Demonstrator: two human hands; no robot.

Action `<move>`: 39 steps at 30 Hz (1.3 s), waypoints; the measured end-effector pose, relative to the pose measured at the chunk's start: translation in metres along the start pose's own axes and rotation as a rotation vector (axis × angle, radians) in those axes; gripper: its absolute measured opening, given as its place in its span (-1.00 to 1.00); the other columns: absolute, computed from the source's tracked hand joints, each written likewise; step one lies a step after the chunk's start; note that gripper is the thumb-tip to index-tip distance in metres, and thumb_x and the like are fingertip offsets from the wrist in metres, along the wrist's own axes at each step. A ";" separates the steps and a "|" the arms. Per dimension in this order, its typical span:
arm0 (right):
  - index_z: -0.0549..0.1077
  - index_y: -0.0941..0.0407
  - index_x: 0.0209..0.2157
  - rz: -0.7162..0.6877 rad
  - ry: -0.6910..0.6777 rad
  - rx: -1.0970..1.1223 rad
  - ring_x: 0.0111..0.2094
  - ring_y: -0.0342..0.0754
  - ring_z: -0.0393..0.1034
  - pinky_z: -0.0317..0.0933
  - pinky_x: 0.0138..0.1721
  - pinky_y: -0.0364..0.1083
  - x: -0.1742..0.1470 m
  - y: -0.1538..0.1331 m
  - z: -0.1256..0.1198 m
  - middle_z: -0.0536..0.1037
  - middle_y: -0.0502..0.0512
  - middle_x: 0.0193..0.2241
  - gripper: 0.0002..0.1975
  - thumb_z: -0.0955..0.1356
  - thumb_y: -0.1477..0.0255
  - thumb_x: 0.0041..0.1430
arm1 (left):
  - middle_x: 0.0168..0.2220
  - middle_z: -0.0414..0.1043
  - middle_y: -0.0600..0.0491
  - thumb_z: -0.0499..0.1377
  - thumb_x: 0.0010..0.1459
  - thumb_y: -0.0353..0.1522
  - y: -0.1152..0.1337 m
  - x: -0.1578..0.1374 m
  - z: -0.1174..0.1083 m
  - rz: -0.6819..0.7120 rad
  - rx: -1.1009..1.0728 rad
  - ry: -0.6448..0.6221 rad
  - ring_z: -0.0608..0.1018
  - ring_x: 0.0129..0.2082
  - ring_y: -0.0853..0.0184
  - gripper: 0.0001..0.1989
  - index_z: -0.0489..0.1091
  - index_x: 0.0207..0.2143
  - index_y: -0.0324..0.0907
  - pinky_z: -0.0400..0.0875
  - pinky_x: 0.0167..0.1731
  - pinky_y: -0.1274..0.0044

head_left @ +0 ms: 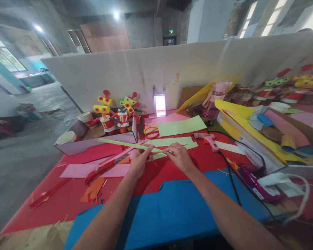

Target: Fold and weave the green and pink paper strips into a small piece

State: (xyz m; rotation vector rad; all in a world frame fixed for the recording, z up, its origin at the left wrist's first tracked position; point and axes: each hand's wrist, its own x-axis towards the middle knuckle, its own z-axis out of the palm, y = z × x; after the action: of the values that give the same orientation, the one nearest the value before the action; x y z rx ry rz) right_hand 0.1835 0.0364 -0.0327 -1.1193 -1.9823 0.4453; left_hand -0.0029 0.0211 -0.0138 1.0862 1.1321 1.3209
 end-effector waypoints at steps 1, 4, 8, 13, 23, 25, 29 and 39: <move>0.60 0.05 -0.33 -0.004 -0.013 -0.042 -0.25 0.01 0.46 0.25 -0.23 -0.07 -0.001 0.001 0.000 0.63 0.13 -0.33 -0.84 0.34 0.41 0.24 | -0.66 0.34 0.15 0.33 -0.06 -0.13 0.000 0.001 -0.002 0.011 -0.007 0.019 0.36 -0.65 0.46 -0.65 0.45 -0.37 -0.23 0.24 -0.57 0.59; 0.59 0.03 -0.30 0.036 -0.051 -0.122 -0.25 -0.01 0.50 0.26 -0.26 -0.10 -0.003 -0.001 0.001 0.64 0.10 -0.27 -0.81 0.32 0.49 0.23 | -0.68 0.33 0.15 0.31 -0.03 -0.16 0.000 0.001 -0.004 0.078 0.103 0.045 0.36 -0.64 0.45 -0.70 0.41 -0.43 -0.22 0.23 -0.55 0.60; 0.55 0.04 -0.29 0.135 -0.061 0.022 -0.40 -0.04 0.52 0.28 -0.39 -0.13 -0.005 -0.008 0.007 0.64 0.07 -0.38 -0.82 0.31 0.53 0.18 | -0.69 0.33 0.14 0.28 0.02 -0.20 0.003 -0.002 0.001 0.147 0.226 0.046 0.37 -0.62 0.42 -0.75 0.40 -0.50 -0.20 0.24 -0.51 0.59; 0.42 0.07 0.06 0.427 -0.236 0.574 -0.71 -0.08 0.41 0.28 -0.63 -0.17 -0.006 -0.012 0.018 0.46 -0.12 -0.74 -0.59 0.33 0.33 0.16 | -0.67 0.35 0.13 0.29 0.00 -0.20 0.001 -0.004 0.005 0.128 0.216 -0.019 0.40 -0.61 0.40 -0.76 0.41 -0.48 -0.19 0.24 -0.53 0.58; 0.52 0.07 -0.03 0.228 -0.252 0.418 -0.67 -0.13 0.41 0.28 -0.57 -0.16 -0.006 -0.011 0.018 0.54 -0.03 -0.59 -0.65 0.23 0.28 0.28 | -0.68 0.32 0.15 0.28 0.01 -0.21 0.000 -0.004 0.005 0.133 0.224 -0.003 0.36 -0.65 0.44 -0.76 0.39 -0.50 -0.19 0.22 -0.56 0.59; 0.53 0.04 -0.05 0.138 -0.211 0.204 -0.58 -0.11 0.45 0.29 -0.49 -0.14 -0.005 -0.014 0.014 0.61 0.06 -0.42 -0.69 0.23 0.34 0.30 | -0.67 0.33 0.15 0.29 0.01 -0.22 0.001 -0.004 0.005 0.133 0.213 0.004 0.37 -0.66 0.44 -0.77 0.39 -0.49 -0.19 0.23 -0.57 0.59; 0.52 0.01 -0.07 0.032 -0.178 -0.219 -0.36 -0.01 0.49 0.23 -0.36 -0.11 -0.004 -0.024 0.008 0.62 0.14 -0.29 -0.74 0.26 0.41 0.31 | -0.65 0.35 0.14 0.30 -0.02 -0.22 0.000 -0.002 0.004 0.104 0.165 0.019 0.38 -0.66 0.44 -0.76 0.40 -0.46 -0.21 0.26 -0.58 0.59; 0.57 0.07 -0.36 -0.010 -0.159 -0.021 -0.37 -0.02 0.39 0.19 -0.14 -0.01 -0.002 -0.025 0.009 0.59 0.08 -0.46 -0.72 0.25 0.34 0.32 | -0.67 0.33 0.15 0.31 -0.02 -0.16 0.002 -0.001 0.000 0.052 0.031 -0.050 0.33 -0.68 0.48 -0.70 0.41 -0.45 -0.22 0.24 -0.61 0.60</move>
State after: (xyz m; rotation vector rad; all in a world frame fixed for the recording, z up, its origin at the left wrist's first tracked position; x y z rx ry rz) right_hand 0.1632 0.0216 -0.0233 -1.1165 -2.1341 0.5232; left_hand -0.0032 0.0201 -0.0115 1.1725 1.0969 1.3131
